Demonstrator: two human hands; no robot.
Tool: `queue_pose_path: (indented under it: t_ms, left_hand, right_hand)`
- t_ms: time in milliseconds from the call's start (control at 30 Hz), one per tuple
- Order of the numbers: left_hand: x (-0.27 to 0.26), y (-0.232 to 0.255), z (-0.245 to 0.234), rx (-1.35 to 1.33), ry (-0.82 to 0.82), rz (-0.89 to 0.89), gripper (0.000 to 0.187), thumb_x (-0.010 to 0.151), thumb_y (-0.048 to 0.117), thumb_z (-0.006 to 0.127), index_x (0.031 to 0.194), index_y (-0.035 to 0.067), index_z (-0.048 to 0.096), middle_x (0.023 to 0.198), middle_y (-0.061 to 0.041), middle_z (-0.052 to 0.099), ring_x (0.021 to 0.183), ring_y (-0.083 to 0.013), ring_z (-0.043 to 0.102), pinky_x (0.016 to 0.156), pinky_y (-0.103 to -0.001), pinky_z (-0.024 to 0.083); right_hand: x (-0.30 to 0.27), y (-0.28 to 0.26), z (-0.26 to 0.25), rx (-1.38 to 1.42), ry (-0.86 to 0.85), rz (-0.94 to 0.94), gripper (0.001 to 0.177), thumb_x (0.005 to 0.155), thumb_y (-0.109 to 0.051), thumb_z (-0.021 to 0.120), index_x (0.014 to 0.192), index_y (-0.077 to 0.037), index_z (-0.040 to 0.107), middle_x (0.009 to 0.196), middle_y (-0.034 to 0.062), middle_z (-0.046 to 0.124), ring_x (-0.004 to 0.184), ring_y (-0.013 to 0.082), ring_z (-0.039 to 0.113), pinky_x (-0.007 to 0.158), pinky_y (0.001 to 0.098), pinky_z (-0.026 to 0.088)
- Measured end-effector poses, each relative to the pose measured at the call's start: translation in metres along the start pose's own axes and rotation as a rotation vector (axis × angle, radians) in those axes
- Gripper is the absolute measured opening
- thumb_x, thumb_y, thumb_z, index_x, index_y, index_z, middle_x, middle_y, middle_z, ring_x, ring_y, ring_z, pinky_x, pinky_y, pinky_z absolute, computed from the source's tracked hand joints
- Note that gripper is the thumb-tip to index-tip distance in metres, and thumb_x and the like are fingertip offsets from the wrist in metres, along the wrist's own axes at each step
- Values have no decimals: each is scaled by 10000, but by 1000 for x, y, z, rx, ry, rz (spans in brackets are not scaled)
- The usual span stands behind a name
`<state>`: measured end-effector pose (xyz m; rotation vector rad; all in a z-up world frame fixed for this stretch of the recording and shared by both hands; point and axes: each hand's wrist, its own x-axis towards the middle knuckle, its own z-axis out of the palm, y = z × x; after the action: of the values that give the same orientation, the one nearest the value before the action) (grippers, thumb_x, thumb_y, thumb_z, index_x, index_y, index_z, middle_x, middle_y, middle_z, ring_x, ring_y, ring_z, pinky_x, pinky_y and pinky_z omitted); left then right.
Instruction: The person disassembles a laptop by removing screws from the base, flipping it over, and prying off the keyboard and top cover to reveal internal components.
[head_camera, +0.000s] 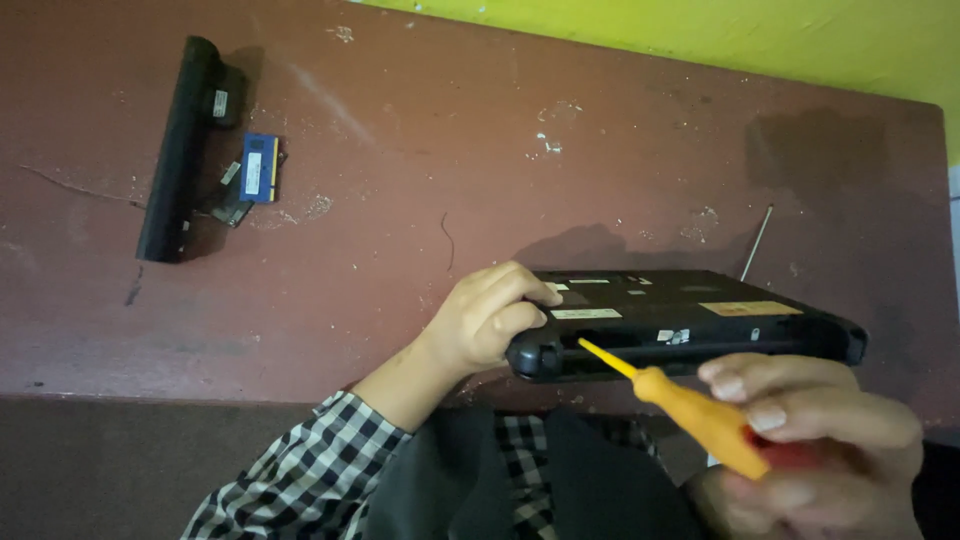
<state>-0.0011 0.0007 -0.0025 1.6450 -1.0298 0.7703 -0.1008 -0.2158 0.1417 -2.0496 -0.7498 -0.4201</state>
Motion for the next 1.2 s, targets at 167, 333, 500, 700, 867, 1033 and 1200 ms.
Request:
queue_pose_path:
  t_ms: [167,333,500,700,867,1033,1200]
  left_hand:
    - [-6,-2,1,-28,-45,-21,101,976,14,550,958,79,476,975,-150,608,889,-329,683,628,-372,530]
    - [-5,-2,2,-11,-27,15,87,990,27,521,981,77,450,974,-157,609,846,-327,676,592,-362,514]
    - [-2,-2,1,-8,-15,28,102,979,45,547,976,69,448,955,-163,605,811,-323,665,588,-362,518]
    - [-2,-1,1,8,-17,42,166,962,13,579,1013,71,432,945,-156,595,821,-312,671,583,-344,520]
    - [-11,-3,5,-9,-56,-76,64,966,25,540,916,66,533,961,-131,619,843,-317,662,601,-378,504]
    - [-4,-2,2,5,-31,18,129,964,19,567,989,73,452,957,-155,604,844,-325,678,588,-358,517]
    - [-6,-1,2,10,-23,15,148,963,32,580,1008,78,446,951,-148,596,821,-318,673,578,-356,520]
  right_hand:
    - [2,0,7,-63,134,-64,133,1092,-383,373,1097,-268,440,1121,-11,544,1101,270,664,1045,394,669]
    - [-1,4,-14,19,19,30,206,839,-178,665,961,-313,567,1152,-30,449,1070,147,622,1057,361,707]
    - [0,6,16,-36,287,-96,72,1023,-253,474,1046,-216,418,1019,9,524,957,283,660,913,407,716]
    - [-8,3,-31,115,-81,277,625,544,-148,870,1042,-139,492,1030,72,605,1006,142,706,1040,326,688]
    - [-3,19,13,-84,264,-163,115,1017,-293,481,1042,-190,437,942,3,524,905,275,665,853,374,714]
    - [-2,4,-24,-121,-85,-5,301,756,-182,742,951,-206,514,1088,13,482,1058,191,631,1022,359,695]
    - [-7,2,-19,141,-160,297,528,658,-37,772,1135,-103,557,1227,160,665,1208,240,704,1099,324,610]
